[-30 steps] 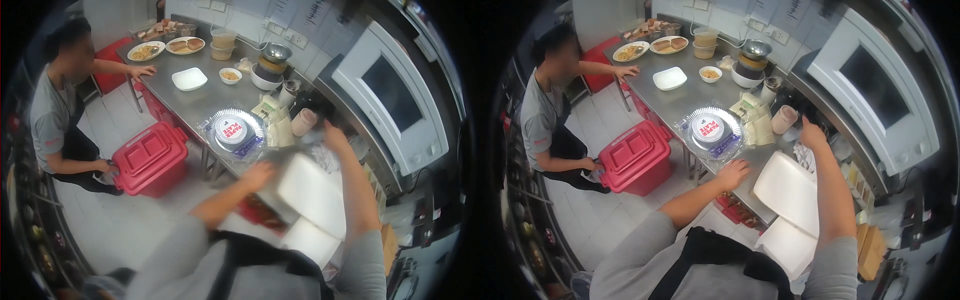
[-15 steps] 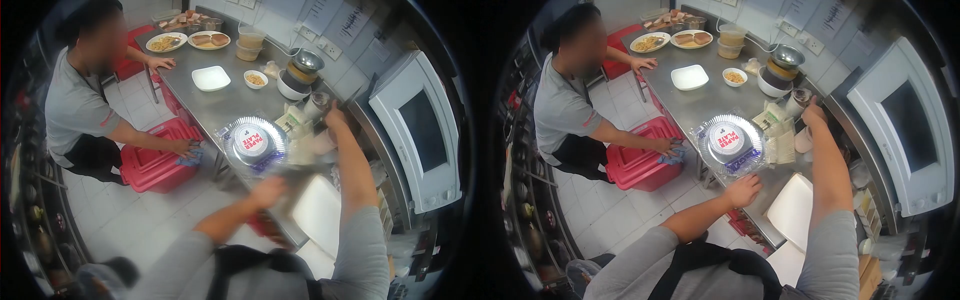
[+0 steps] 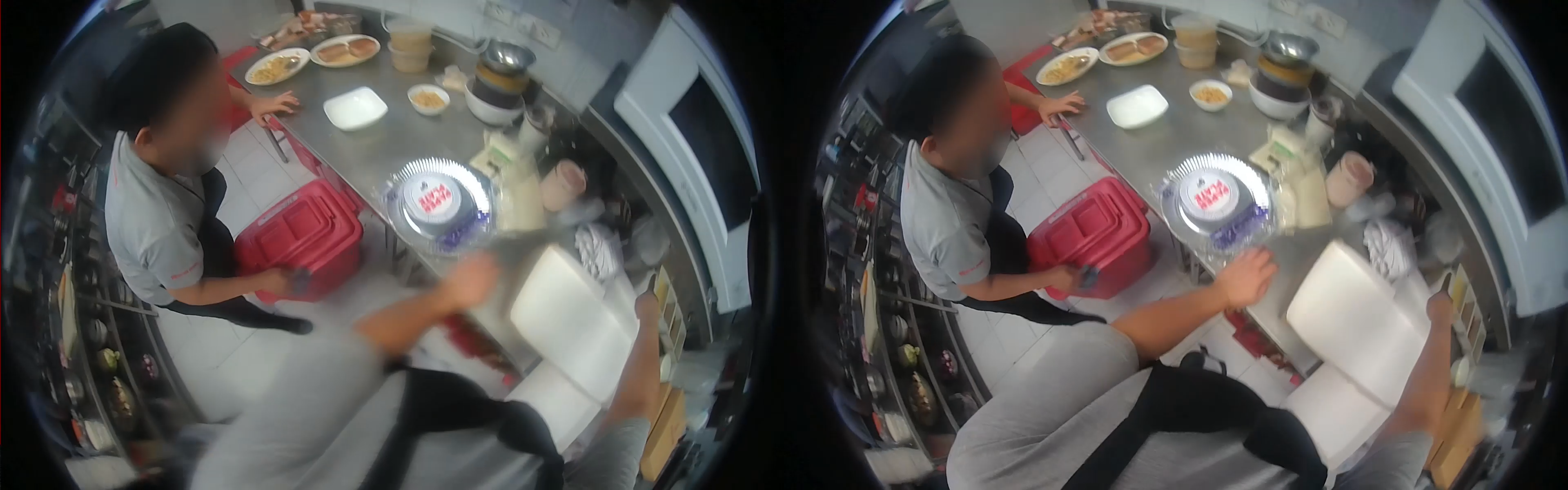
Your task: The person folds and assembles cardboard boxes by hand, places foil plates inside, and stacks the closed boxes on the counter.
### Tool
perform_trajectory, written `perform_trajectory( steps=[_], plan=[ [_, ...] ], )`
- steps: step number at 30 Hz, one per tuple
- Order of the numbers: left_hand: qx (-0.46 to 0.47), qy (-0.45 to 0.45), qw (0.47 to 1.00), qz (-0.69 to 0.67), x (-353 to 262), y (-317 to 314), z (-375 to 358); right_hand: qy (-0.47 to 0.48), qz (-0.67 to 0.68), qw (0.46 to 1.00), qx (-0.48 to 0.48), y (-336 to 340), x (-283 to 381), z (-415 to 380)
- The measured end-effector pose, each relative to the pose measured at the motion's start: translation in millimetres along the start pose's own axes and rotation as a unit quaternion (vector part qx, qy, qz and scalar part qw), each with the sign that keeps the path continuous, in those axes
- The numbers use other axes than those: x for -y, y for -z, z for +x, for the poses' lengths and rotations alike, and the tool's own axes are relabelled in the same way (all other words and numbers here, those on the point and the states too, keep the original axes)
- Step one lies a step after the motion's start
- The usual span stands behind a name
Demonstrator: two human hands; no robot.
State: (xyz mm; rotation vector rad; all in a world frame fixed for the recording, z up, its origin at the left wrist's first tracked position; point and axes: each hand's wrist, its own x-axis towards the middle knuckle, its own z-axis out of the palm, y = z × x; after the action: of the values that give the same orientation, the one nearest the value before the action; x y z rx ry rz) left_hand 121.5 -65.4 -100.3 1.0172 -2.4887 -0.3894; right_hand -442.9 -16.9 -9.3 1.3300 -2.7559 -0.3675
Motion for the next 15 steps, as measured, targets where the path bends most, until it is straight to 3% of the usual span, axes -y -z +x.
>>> perform_trajectory(
  steps=[1, 3, 4, 5, 6, 12, 14, 15],
  plan=[
    [0.005, 0.003, 1.0, 0.012, -4, 5, -2, 0.022, 0.032, 0.999, -0.024, -16, -18, -5],
    [-0.004, -0.011, 1.0, 0.016, -3, 9, 1, 0.157, 0.176, 0.958, -0.164, -70, -62, -9],
    [-0.016, -0.022, 1.0, 0.007, 0, 5, 1, 0.119, 0.183, 0.97, -0.108, -38, -42, -51],
    [-0.033, -0.034, 0.999, 0.003, 0, 5, 1, 0.129, 0.249, 0.955, -0.1, -49, -48, -60],
    [-0.051, -0.046, 0.998, 0.0, 0, 6, 1, 0.149, 0.244, 0.954, -0.095, -30, -39, -92],
    [-0.092, -0.064, 0.994, 0.004, -7, 10, 1, 0.06, 0.392, 0.913, -0.094, -1, -51, -216],
    [-0.091, -0.07, 0.993, 0.002, -10, 11, 2, 0.015, 0.35, 0.935, -0.057, 3, -53, -256],
    [-0.094, -0.068, 0.993, 0.003, -11, 13, 2, 0.064, 0.348, 0.934, -0.057, -8, -58, -271]
  ],
)
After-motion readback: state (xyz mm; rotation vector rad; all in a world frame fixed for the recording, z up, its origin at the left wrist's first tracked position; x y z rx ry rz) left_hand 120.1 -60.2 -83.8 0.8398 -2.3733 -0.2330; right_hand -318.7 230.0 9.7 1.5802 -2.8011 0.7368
